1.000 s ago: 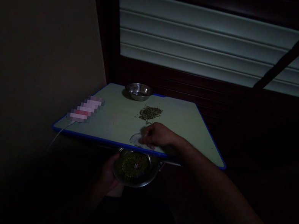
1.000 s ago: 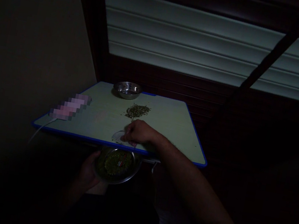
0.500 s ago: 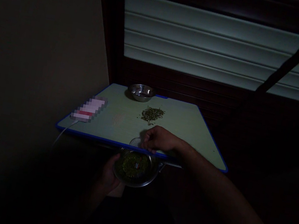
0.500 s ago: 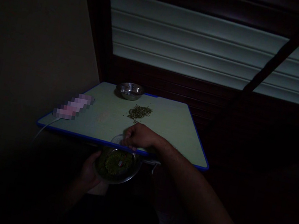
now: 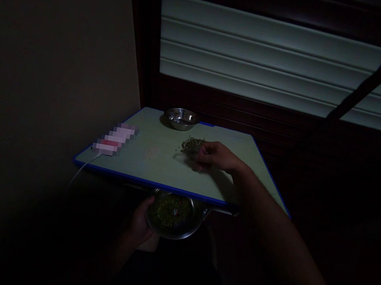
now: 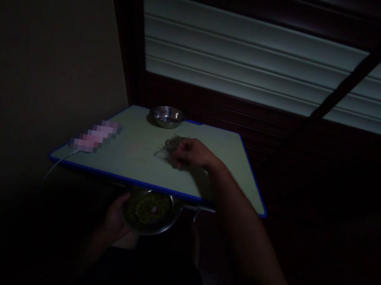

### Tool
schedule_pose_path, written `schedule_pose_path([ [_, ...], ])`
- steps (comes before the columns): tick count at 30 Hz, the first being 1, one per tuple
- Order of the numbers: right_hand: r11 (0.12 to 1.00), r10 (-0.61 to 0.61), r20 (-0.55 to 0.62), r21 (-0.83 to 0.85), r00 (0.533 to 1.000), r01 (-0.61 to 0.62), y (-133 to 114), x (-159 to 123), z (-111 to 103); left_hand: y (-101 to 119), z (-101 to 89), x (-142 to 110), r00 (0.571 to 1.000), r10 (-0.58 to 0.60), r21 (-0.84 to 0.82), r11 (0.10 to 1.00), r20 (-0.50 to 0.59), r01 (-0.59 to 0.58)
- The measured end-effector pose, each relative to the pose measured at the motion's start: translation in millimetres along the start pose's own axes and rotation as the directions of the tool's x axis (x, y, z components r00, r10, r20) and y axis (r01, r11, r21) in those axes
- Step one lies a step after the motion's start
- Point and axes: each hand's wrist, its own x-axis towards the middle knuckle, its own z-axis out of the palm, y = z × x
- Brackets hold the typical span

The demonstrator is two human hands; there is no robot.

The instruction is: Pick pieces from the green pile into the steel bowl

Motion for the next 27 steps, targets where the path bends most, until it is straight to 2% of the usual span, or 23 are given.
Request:
schedule_pose_path([
  [3, 0.996, -0.035, -0.196, 0.074, 0.980, 0.050, 16.3, 8.7, -7.6, 0.9, 1.8, -1.3, 1.000, 0.011, -0.002, 1.000, -0.008, -0.011],
  [5, 0.986, 0.000, -0.319, 0.156, 0.948, 0.053, 29.1, 11.9, -8.9, 1.5, 1.7, -1.9, 1.000, 0.013, -0.001, 1.000, 0.004, -0.013],
  [7, 0.982, 0.046, -0.403, 0.184, 0.914, 0.032, 38.7, 12.6, -8.6, 1.9, 0.6, -2.0, 1.000, 0.007, 0.005, 1.000, 0.025, -0.007],
  [10, 0.989, 0.023, -0.476, 0.138, 0.879, 0.048, 43.9, 10.9, -7.2, 2.3, -1.3, -1.8, 0.999, 0.003, 0.015, 1.000, 0.049, -0.004],
  [16, 0.994, -0.059, -0.543, 0.044, 0.837, 0.099, 42.8, 9.9, -5.0, 2.9, -1.8, -1.7, 0.998, 0.005, 0.036, 0.999, 0.056, -0.007],
  [20, 0.996, -0.084, -0.520, -0.018, 0.850, 0.088, 44.9, 11.3, -3.9, 3.4, -1.9, -1.4, 0.999, 0.011, 0.049, 0.999, 0.032, -0.012],
  [27, 0.989, -0.145, -0.486, -0.096, 0.862, 0.112, 50.2, 13.7, -1.8, 4.3, -0.3, -2.4, 0.999, -0.007, 0.040, 0.999, 0.051, 0.005],
])
